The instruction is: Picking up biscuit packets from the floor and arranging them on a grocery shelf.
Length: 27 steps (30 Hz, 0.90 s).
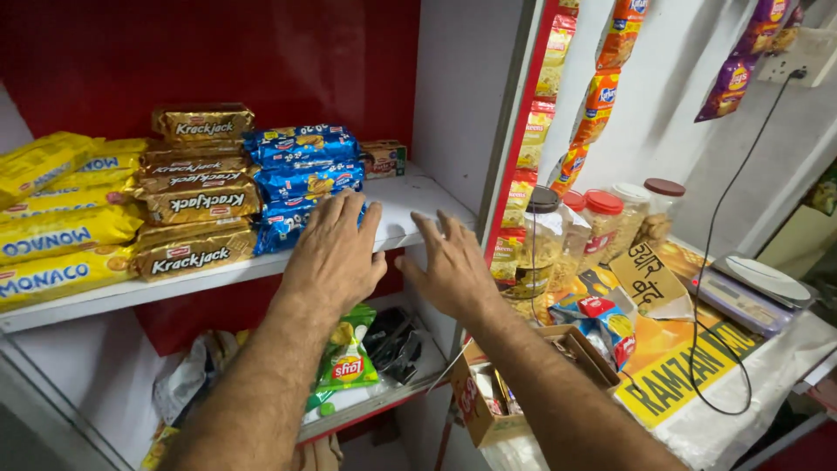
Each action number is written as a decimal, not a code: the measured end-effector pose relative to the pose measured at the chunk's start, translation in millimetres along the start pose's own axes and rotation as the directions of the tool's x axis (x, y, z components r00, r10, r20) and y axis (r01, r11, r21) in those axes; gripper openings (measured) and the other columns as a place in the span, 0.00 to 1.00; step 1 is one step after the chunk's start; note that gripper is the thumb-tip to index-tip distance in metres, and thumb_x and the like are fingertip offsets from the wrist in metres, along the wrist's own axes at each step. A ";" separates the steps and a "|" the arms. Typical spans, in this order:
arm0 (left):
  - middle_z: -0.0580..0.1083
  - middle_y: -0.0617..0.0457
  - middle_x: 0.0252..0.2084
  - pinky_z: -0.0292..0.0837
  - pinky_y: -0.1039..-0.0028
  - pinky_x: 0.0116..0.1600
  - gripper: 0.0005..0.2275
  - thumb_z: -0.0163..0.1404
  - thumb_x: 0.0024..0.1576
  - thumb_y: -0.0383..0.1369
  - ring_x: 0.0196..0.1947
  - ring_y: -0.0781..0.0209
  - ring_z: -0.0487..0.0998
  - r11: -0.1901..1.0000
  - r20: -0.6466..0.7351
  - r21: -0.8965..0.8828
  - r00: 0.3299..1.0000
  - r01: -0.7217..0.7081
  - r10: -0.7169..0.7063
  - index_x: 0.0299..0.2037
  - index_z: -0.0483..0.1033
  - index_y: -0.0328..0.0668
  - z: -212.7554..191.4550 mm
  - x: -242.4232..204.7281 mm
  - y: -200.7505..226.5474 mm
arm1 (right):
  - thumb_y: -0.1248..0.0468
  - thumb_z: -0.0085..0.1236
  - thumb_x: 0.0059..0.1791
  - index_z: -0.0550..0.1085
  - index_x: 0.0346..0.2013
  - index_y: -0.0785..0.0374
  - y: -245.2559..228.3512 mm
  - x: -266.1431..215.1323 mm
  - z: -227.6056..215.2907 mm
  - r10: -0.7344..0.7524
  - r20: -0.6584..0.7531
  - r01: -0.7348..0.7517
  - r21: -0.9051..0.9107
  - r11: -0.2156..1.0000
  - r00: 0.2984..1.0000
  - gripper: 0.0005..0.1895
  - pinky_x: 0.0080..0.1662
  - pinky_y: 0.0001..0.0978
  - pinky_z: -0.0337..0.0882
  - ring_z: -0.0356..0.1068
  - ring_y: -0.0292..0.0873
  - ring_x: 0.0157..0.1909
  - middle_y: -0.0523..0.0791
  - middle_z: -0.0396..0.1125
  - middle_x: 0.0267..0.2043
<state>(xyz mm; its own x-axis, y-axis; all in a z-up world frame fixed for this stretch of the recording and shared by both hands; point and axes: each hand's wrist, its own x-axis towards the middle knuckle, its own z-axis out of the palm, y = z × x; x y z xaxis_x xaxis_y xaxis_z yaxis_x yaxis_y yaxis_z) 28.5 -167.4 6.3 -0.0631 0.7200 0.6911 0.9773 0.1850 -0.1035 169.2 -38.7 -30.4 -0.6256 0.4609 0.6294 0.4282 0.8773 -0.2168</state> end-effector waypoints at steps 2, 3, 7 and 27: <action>0.68 0.38 0.58 0.57 0.55 0.69 0.29 0.60 0.48 0.38 0.64 0.42 0.63 1.000 -0.028 0.019 1.000 -0.014 0.014 0.59 0.70 0.31 0.2 0.5 1.6 | 0.48 0.62 0.46 0.62 0.69 0.56 -6.5 1.2 -9.8 0.028 -0.007 -0.028 -0.048 0.998 1.000 0.40 0.67 0.59 0.55 0.52 0.65 0.71 0.62 0.53 0.70; 0.67 0.37 0.58 0.57 0.55 0.68 0.29 0.60 0.47 0.38 0.64 0.42 0.63 0.999 -0.047 0.026 0.998 -0.028 0.029 0.58 0.70 0.30 1.4 -2.5 4.7 | 0.48 0.63 0.45 0.62 0.69 0.53 -9.2 -2.4 -14.3 0.065 -0.006 -0.065 -0.101 0.993 0.998 0.40 0.66 0.65 0.51 0.49 0.65 0.72 0.61 0.50 0.72; 0.68 0.39 0.57 0.58 0.56 0.69 0.28 0.60 0.48 0.37 0.64 0.43 0.64 1.000 -0.021 0.008 0.999 0.029 -0.029 0.59 0.70 0.32 -6.9 -13.2 23.0 | 0.46 0.61 0.46 0.60 0.70 0.50 -12.4 -17.3 -27.8 0.118 0.012 -0.116 -0.113 0.987 0.993 0.40 0.66 0.69 0.49 0.45 0.64 0.74 0.59 0.47 0.74; 0.68 0.41 0.52 0.71 0.52 0.57 0.23 0.60 0.48 0.33 0.55 0.39 0.69 0.930 0.063 -0.355 0.990 -0.096 0.126 0.54 0.69 0.36 -52.4 -143.4 45.8 | 0.49 0.64 0.46 0.61 0.69 0.62 -129.1 -186.7 -55.4 0.226 -0.056 -0.232 -0.188 0.954 0.973 0.42 0.68 0.54 0.55 0.51 0.67 0.72 0.64 0.50 0.72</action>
<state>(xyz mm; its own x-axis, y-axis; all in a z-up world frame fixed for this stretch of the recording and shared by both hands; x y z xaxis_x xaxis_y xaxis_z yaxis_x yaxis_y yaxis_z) 92.9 -297.2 -60.1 0.0483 0.7783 0.6261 0.9868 -0.1344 0.0909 267.0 -245.4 -78.6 -0.4755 0.6387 0.6050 0.6764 0.7051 -0.2128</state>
